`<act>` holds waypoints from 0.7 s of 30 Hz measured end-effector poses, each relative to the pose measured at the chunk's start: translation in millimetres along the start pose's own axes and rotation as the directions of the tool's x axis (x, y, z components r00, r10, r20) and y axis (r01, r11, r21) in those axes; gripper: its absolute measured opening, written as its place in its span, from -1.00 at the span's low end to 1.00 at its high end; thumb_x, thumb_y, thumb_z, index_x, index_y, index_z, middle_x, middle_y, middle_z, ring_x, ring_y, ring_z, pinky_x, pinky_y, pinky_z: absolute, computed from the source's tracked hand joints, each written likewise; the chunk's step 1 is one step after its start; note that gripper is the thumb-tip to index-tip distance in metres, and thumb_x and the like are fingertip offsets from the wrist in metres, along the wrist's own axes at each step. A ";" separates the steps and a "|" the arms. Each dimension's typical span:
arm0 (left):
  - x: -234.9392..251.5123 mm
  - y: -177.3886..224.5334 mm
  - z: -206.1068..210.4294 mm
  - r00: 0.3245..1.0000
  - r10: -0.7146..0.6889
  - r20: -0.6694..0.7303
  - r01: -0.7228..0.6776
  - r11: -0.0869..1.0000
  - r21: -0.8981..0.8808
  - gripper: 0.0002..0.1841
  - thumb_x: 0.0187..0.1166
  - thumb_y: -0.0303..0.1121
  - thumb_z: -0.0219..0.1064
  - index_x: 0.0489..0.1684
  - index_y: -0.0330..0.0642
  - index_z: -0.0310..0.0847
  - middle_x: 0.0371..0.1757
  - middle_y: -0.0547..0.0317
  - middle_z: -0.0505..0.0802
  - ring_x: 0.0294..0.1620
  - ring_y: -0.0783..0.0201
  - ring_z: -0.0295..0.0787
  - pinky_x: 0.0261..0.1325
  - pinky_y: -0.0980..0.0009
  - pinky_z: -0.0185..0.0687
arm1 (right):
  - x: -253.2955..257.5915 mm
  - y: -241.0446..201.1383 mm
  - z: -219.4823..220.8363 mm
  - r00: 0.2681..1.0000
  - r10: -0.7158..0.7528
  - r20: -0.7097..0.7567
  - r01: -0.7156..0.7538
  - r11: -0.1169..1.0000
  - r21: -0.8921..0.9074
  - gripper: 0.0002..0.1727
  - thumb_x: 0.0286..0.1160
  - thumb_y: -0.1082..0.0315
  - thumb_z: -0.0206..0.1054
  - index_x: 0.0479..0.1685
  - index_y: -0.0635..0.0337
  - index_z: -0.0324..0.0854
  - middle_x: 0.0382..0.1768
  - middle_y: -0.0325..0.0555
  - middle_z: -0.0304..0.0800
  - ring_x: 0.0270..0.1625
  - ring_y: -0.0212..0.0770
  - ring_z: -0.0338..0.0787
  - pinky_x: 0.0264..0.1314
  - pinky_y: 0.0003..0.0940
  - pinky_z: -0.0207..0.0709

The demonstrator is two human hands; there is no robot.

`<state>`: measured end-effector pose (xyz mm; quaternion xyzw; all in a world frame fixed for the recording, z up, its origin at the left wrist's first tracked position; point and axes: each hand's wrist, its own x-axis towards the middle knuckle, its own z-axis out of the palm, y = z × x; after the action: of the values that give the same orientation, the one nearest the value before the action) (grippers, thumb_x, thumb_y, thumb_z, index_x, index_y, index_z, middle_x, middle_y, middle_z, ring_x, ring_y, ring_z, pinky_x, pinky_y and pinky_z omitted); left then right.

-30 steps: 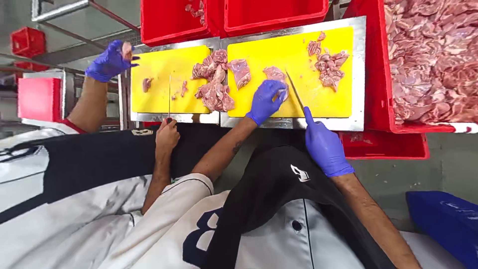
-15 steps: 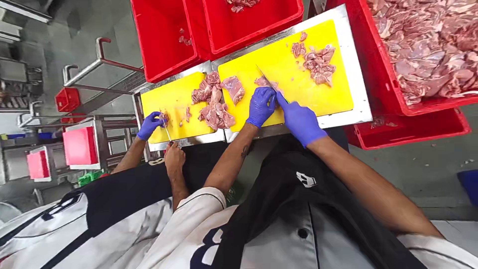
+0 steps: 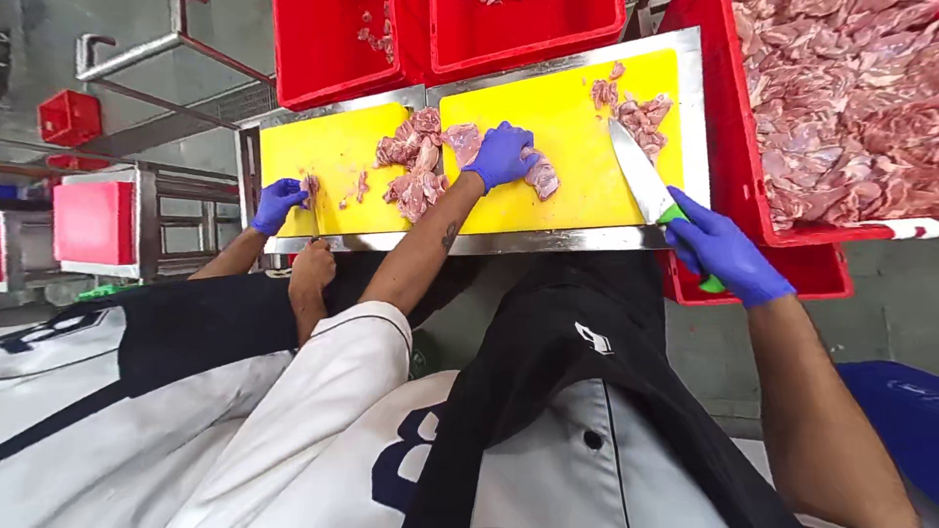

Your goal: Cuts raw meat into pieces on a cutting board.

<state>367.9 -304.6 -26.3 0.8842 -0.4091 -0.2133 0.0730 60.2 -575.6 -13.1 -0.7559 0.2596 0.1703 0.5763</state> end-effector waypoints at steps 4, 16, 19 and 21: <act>-12.0 2.4 -14.7 0.987 0.053 0.149 0.036 0.842 -0.538 -0.59 0.73 -0.07 0.30 -0.02 -0.35 0.66 -0.26 -0.06 0.81 -0.28 0.13 0.78 -0.08 0.11 0.75 | -62.9 47.8 -6.0 0.974 0.093 0.205 -0.152 0.943 0.296 -0.36 0.82 0.20 0.00 0.88 -0.36 0.08 -0.39 -0.22 0.58 -0.72 -0.34 0.38 -0.79 -0.47 0.29; -66.7 45.2 28.3 0.928 -0.373 -0.007 0.305 0.768 -0.563 -0.60 0.72 -0.05 0.27 0.17 -0.22 0.71 -0.23 -0.02 0.89 -0.21 0.07 0.87 -0.03 0.00 0.80 | -33.3 -61.9 66.6 0.984 -0.172 -0.045 0.172 0.985 -0.007 -0.35 0.84 0.20 0.01 0.91 -0.24 0.04 -0.27 -0.23 0.75 -0.63 -0.34 0.59 -0.63 -0.36 0.59; -77.0 32.4 44.1 0.867 -0.498 -0.034 0.457 0.819 -0.348 -0.49 0.60 0.22 0.25 0.06 -0.05 0.76 -0.24 0.01 0.89 -0.08 -0.07 0.88 0.04 -0.24 0.73 | -0.2 -21.5 81.1 0.985 -0.094 0.148 0.068 0.983 0.173 -0.38 0.85 0.24 0.01 0.89 -0.20 0.12 -0.30 -0.20 0.75 -0.68 -0.32 0.52 -0.71 -0.42 0.48; -77.7 33.4 45.4 0.876 -0.467 -0.120 0.395 0.838 -0.375 -0.56 0.60 0.10 0.31 0.17 -0.02 0.73 -0.15 0.09 0.90 -0.05 0.00 0.88 0.05 -0.15 0.76 | 2.5 -12.9 82.4 0.995 -0.103 0.014 0.100 0.982 0.162 -0.38 0.86 0.25 -0.01 0.89 -0.11 0.08 -0.31 -0.20 0.72 -0.68 -0.34 0.52 -0.72 -0.43 0.48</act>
<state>280.3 -265.7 -32.3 0.9449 -0.1456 -0.1982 0.2161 73.2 -494.4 -27.3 -0.7174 0.2272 0.1275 0.6461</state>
